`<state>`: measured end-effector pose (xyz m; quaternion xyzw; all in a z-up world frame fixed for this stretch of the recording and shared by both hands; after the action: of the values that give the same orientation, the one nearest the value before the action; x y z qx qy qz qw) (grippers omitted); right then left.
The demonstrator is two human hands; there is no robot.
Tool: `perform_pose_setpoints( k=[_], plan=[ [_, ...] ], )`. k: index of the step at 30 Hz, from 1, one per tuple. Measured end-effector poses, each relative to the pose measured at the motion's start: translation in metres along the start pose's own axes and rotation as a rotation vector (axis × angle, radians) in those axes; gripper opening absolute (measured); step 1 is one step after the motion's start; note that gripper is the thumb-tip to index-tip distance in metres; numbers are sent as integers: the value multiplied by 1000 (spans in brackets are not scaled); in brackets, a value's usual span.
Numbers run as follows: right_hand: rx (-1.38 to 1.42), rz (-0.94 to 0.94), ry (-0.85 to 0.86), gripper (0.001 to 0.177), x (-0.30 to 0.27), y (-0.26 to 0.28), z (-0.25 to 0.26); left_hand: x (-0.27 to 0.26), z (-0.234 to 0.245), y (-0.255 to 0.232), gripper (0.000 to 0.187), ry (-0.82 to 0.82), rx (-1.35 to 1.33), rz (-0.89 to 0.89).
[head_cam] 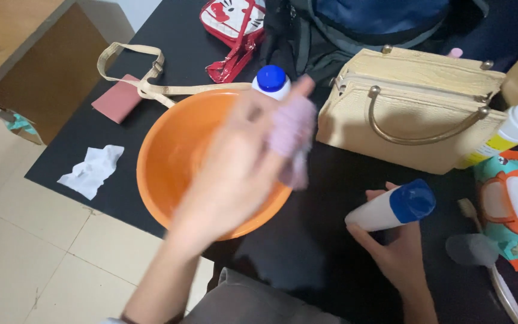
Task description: Cleaning a beige handbag using soap, water, and a cloth on a workspace.
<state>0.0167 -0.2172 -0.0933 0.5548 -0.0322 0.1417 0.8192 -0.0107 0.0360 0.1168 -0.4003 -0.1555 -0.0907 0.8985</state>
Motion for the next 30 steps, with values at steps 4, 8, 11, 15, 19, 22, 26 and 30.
perform_pose_setpoints(
  k=[4, 8, 11, 15, 19, 22, 26, 30],
  plan=[
    [-42, -12, -3, 95, -2, -3, 6, 9, -54, 5, 47, 82, -139, 34],
    [-7, -82, -107, 79, -6, 2, 15, 9, -103, 16, 22, 155, -132, 158],
    [-24, -165, -204, 88, -12, -6, 28, 3, -136, 37, 22, 142, 36, 156],
    [-223, -125, -315, 74, -24, -36, 48, 3, -147, 38, 31, 34, -59, -1],
    [21, -216, -252, 57, -25, -21, 40, 3, -119, -13, 52, 32, -58, -172],
    [-103, -179, -196, 69, -27, -21, 34, -5, -120, -39, 33, 127, -241, -294],
    [-327, -78, -202, 75, -25, -24, 25, -6, -131, -40, 42, 112, -53, -300],
    [-451, 106, -302, 73, -35, -25, 17, -11, -136, -41, 42, -7, 136, -394]
  ],
)
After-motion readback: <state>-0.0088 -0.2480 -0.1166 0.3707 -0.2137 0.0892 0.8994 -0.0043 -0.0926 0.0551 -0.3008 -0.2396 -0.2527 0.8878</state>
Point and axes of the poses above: each hand's wrist, its own x-axis towards the middle knuckle, its own z-axis out of the back of the hand, y = z × x, the point moved 8 cm from there along x, towards the middle knuckle, and after that the axes turned 5 degrees about z, right-handed, at the moved point
